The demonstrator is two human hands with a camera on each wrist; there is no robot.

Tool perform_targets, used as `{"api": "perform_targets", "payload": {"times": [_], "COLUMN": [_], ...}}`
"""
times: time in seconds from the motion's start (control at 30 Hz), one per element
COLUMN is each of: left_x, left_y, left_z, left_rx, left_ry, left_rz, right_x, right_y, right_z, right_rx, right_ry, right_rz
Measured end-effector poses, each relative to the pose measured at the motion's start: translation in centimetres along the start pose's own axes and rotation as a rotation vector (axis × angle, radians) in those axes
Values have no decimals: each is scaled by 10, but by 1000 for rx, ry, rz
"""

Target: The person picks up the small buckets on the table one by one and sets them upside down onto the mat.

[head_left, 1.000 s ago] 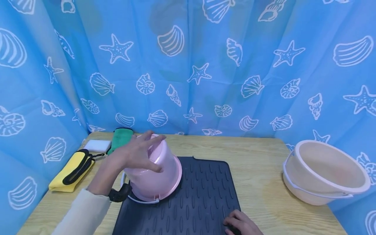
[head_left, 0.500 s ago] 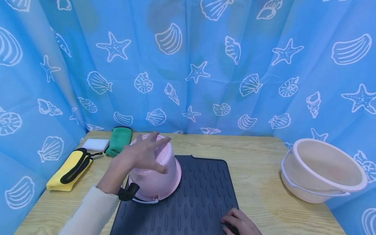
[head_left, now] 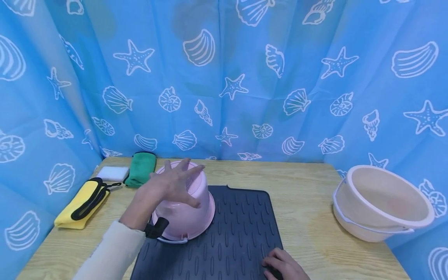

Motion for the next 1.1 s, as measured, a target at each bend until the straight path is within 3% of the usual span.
{"api": "perform_targets", "payload": {"times": [0.1,0.23,0.33,0.43,0.53,0.63,0.87,1.1], "left_x": [0,2,5,1,-9,-23,-61,-95], "left_y": [4,19,31,42,51,56,53,48], "left_z": [4,11,22,39,55,69,92,103], "left_rx": [-76,-200,-315,-417,-463,-467,-443,-432], "left_ry": [-23,-20,67,198,331,426,528,593], "left_rz": [92,364,589,702,703,647,533,410], "right_x": [2,1,4,5,5,5,5,6], "right_y": [2,2,2,0,-2,-3,-5,-4], "right_z": [-1,-1,-1,0,-1,-3,-3,-6], "right_rx": [-16,-16,-20,-44,-47,-28,-113,-116], "right_ry": [-5,-17,-22,-34,-32,-16,-40,-45], "right_rz": [-8,-35,-51,-77,-84,-66,-107,-94]}}
Point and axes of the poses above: each hand's wrist, its own y-axis away from the middle knuckle, its own x-axis out of the back of the hand, z = x × y, the point moved 3 cm from there along -y, towards the middle knuckle, and after that the axes turned 8 degrees about -y, right-handed, at the moved point
